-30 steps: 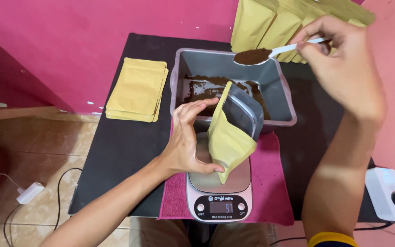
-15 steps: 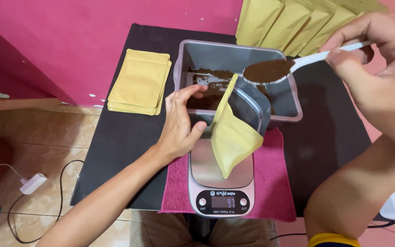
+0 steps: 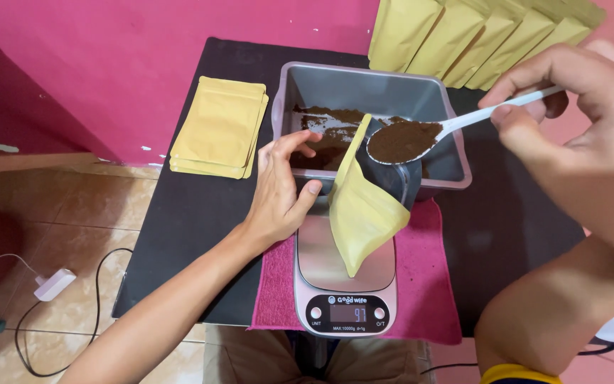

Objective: Filling a coffee bag with ground coffee using a spoon and weighing it on a digital scale.

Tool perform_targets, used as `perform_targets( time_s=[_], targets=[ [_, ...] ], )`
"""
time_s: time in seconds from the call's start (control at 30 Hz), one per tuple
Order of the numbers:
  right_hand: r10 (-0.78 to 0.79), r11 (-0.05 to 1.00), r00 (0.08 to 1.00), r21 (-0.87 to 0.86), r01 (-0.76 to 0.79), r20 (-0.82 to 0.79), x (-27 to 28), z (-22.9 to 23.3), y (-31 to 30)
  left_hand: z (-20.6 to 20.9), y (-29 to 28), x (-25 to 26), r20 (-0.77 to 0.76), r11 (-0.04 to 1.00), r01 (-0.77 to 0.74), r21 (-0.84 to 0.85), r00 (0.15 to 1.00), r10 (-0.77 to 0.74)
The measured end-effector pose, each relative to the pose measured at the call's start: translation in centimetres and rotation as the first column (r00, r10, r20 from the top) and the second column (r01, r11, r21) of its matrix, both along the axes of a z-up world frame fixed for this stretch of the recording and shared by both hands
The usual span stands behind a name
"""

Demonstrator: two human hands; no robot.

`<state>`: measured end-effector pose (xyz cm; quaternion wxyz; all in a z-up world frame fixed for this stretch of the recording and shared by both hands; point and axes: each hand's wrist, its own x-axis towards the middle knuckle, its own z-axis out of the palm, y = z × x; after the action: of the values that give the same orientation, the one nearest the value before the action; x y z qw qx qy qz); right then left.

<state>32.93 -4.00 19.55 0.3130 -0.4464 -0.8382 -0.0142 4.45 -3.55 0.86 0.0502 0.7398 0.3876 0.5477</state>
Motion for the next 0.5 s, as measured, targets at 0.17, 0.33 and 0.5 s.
perform_targets(
  time_s=[0.17, 0.33, 0.5],
  targets=[
    [0.006, 0.998, 1.0, 0.07, -0.008, 0.028, -1.2, -0.1, -2.2, 0.3, -0.1, 0.0, -0.002, 1.0, -0.004, 0.0, 1.0, 0.004],
    [-0.018, 0.987, 0.998, 0.163, 0.007, 0.067, -1.9, -0.6, -4.3, 0.5, -0.2, 0.1, -0.014, 1.0, -0.007, -0.008, 1.0, 0.007],
    [0.009, 0.976, 0.996, 0.218, -0.028, 0.089, -2.0, -0.4, -5.4, 0.5, -0.1, 0.0, -0.024, 1.0, -0.013, 0.008, 1.0, 0.013]
  ],
)
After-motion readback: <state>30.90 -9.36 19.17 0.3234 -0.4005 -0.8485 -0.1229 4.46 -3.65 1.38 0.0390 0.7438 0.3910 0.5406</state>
